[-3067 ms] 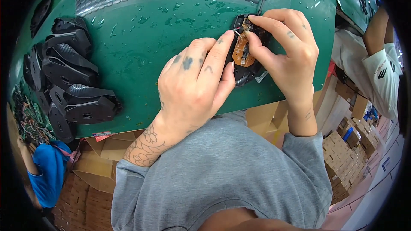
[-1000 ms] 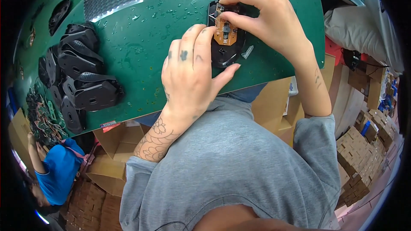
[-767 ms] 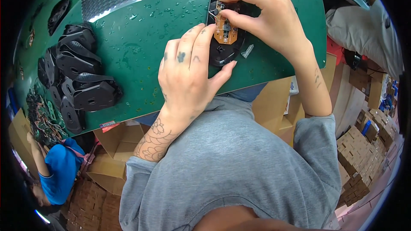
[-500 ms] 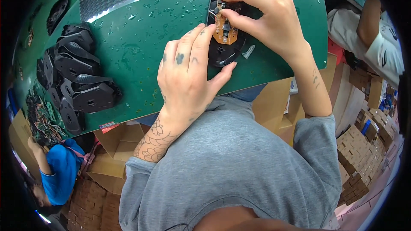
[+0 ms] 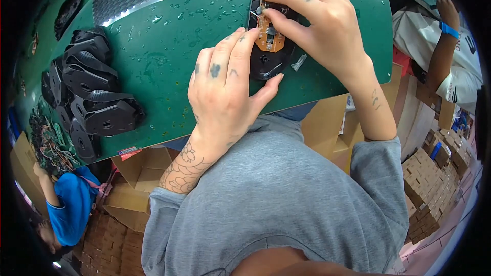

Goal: The person unpacks mouse shells from a box onto the workbench by hand, then assembles computer mice by fitting circuit boards into the shells.

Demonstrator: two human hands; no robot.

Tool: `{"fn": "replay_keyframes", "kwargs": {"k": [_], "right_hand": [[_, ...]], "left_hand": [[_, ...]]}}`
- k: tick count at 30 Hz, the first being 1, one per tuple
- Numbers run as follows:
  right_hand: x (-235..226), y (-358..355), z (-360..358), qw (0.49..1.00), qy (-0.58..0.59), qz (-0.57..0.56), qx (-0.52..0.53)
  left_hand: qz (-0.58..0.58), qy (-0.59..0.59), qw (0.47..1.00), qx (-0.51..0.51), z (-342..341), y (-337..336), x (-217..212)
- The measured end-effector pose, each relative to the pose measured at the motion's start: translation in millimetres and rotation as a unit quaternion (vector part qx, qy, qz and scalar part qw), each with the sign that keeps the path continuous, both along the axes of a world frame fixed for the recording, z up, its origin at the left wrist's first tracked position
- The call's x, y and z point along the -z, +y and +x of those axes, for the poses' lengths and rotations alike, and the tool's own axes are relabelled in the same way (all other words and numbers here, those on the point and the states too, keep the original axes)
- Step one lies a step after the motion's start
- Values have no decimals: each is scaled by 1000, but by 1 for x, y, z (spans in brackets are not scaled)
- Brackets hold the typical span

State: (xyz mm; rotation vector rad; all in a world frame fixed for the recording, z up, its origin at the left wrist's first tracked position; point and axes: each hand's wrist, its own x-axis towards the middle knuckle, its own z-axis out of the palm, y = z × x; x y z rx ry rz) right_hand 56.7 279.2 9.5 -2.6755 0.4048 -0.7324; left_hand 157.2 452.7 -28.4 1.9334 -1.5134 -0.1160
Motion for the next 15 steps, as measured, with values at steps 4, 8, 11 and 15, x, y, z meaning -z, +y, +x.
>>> {"fn": "replay_keyframes", "kwargs": {"k": [4, 8, 11, 15], "right_hand": [[22, -7, -2, 994, -75, -73, -35], [46, -25, -20, 977, -15, -205, -63], [49, -23, -20, 977, -22, -203, -57], [31, -7, -11, 981, -8, -192, -36]], "left_hand": [[-4, 3, 1000, -2, 0, -1, 1], [-4, -2, 1000, -1, 0, 0, 1], [-2, 0, 1000, -3, 0, 0, 1], [-4, 0, 1000, -3, 0, 1, 3]]}}
